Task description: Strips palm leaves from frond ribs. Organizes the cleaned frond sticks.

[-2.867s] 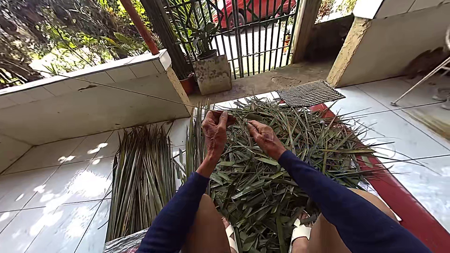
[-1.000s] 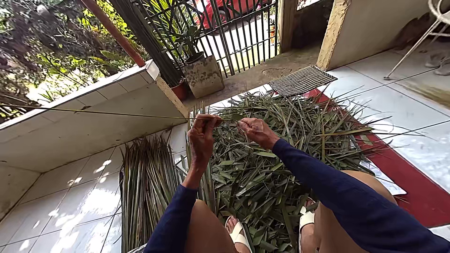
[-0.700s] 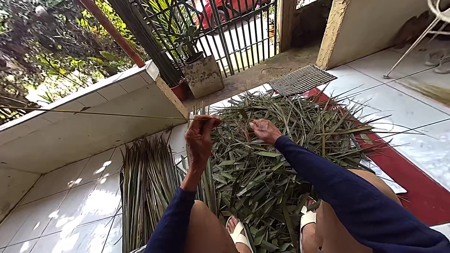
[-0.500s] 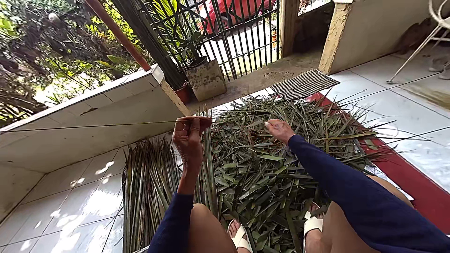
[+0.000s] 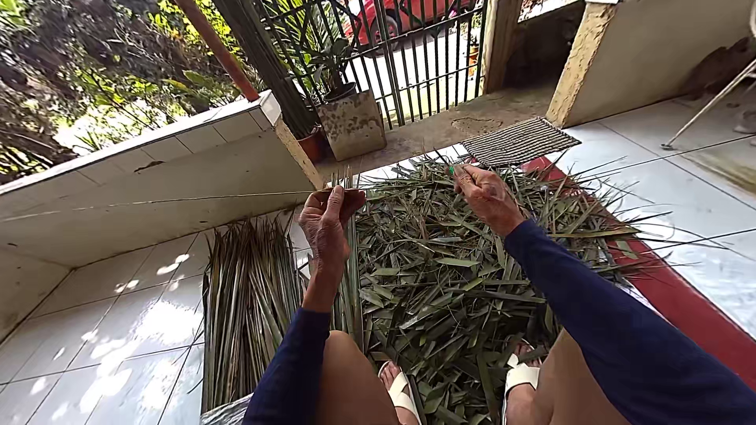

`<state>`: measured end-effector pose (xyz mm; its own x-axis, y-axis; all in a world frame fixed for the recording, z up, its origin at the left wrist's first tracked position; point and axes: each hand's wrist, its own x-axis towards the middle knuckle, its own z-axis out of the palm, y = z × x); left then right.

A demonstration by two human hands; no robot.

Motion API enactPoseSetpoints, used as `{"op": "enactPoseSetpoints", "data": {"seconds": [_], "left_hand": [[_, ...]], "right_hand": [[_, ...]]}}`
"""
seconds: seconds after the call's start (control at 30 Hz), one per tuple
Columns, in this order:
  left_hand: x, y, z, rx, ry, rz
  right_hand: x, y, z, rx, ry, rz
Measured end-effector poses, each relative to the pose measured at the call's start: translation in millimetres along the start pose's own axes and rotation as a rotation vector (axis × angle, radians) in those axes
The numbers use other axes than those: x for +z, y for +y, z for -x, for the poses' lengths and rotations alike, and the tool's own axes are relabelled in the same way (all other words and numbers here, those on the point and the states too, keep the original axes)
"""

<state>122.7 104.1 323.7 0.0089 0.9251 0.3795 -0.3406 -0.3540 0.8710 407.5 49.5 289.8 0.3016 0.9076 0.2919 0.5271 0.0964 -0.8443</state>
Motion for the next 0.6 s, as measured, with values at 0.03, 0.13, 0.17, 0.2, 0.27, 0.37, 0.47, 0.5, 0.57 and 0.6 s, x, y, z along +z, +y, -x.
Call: {"op": "enactPoseSetpoints", "data": {"seconds": [0.03, 0.13, 0.17, 0.2, 0.27, 0.37, 0.47, 0.5, 0.57, 0.6], "left_hand": [[0.9, -0.4, 1.9, -0.003, -0.002, -0.01], [5.5, -4.0, 4.4, 0.018, -0.009, -0.033], [7.8, -5.4, 5.5, 0.025, -0.016, -0.042], [10.4, -6.5, 6.8, 0.028, -0.024, -0.056], [16.6, -7.8, 8.8, 0.036, -0.027, -0.08], [24.8, -10.2, 13.9, 0.049, -0.036, -0.092], [30.4, -12.8, 16.0, 0.061, -0.065, -0.087], [31.7, -12.6, 16.3, 0.066, -0.066, -0.088], [32.2, -11.9, 16.3, 0.072, -0.066, -0.086], [31.4, -11.9, 16.1, 0.074, -0.072, -0.083]], "right_hand": [[4.8, -6.3, 5.0, -0.021, 0.006, -0.015], [26.9, -21.9, 22.5, -0.07, -0.036, -0.037], [34.0, -25.8, 28.1, -0.084, -0.054, -0.046], [40.6, -29.9, 33.1, -0.1, -0.057, -0.049], [50.2, -39.7, 39.9, -0.132, -0.039, -0.05], [58.4, -54.5, 47.4, -0.142, -0.069, -0.068], [65.9, -59.0, 51.5, -0.139, -0.096, -0.046], [67.6, -58.1, 51.0, -0.139, -0.099, -0.045], [68.0, -56.1, 47.9, -0.129, -0.103, -0.048], [67.5, -55.1, 45.5, -0.123, -0.11, -0.044]]}}
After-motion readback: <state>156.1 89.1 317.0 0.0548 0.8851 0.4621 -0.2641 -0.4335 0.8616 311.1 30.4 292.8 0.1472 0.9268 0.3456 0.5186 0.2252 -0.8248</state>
